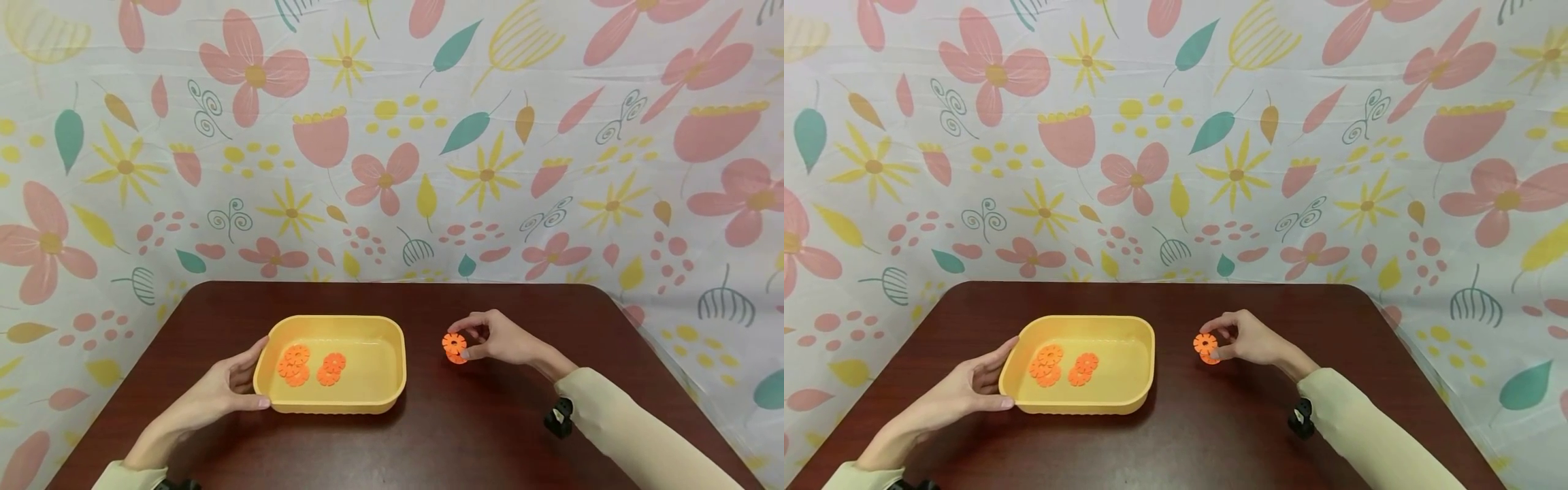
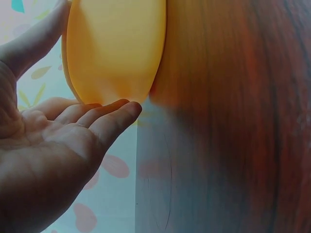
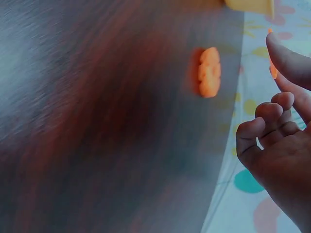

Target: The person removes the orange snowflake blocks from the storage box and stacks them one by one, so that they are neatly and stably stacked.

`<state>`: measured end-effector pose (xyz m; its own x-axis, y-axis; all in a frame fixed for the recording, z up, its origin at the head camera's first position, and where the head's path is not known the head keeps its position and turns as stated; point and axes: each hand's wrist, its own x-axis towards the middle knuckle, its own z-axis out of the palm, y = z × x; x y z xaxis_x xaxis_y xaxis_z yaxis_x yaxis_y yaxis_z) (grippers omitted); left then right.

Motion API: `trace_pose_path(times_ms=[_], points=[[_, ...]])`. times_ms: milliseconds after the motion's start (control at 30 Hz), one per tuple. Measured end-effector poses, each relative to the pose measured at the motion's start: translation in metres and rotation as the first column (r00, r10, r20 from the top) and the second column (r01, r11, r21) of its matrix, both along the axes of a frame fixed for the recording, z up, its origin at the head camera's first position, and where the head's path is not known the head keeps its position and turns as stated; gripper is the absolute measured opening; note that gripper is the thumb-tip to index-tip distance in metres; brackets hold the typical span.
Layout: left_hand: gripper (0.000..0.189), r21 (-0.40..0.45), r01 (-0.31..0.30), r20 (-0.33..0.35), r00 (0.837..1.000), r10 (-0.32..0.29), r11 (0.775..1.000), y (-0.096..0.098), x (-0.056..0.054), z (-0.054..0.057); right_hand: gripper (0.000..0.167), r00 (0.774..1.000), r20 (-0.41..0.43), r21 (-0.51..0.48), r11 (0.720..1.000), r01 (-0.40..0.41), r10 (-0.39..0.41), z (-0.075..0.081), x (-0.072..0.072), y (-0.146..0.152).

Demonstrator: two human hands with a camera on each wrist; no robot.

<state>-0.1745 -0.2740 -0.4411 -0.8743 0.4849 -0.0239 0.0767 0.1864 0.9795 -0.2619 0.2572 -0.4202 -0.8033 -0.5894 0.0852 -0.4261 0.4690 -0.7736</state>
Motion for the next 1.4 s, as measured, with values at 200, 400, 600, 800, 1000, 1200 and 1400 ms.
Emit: trace_pose_path(times_ms=[200,400,600,800,1000,1200,1400], points=[[0.104,0.001,-0.010,0.017,1.000,0.010,1.000,0.000,0.001,0.001,0.038,1.000,-0.016,-0.005,1.000,0.010,-0.010,-0.012,0.000,0.013],[0.104,0.001,-0.018,0.023,1.000,0.018,1.000,0.000,0.002,0.003,0.038,0.999,0.007,0.015,0.999,0.049,-0.049,-0.022,-0.001,0.018],[0.103,0.000,-0.017,0.027,0.999,0.017,1.000,0.000,0.001,0.003,0.040,0.999,0.026,0.004,0.999,0.046,-0.046,-0.026,-0.002,0.017],[0.102,-0.001,-0.014,0.017,1.000,0.014,1.000,0.001,0.001,0.003,0.041,0.998,0.038,0.000,0.999,0.048,-0.048,-0.029,-0.003,0.017],[0.102,0.001,-0.014,0.008,1.000,0.014,1.000,0.002,0.001,0.002,0.041,0.998,0.031,0.006,0.999,0.048,-0.048,-0.032,-0.004,0.016],[0.102,-0.001,-0.013,0.004,1.000,0.013,1.000,0.002,0.001,0.001,0.041,0.999,0.024,0.017,0.999,0.041,-0.041,-0.033,-0.005,0.016],[0.102,-0.005,-0.013,0.005,1.000,0.013,1.000,0.002,0.000,0.001,0.041,0.999,0.020,0.039,0.999,0.028,-0.029,-0.034,-0.006,0.015]])
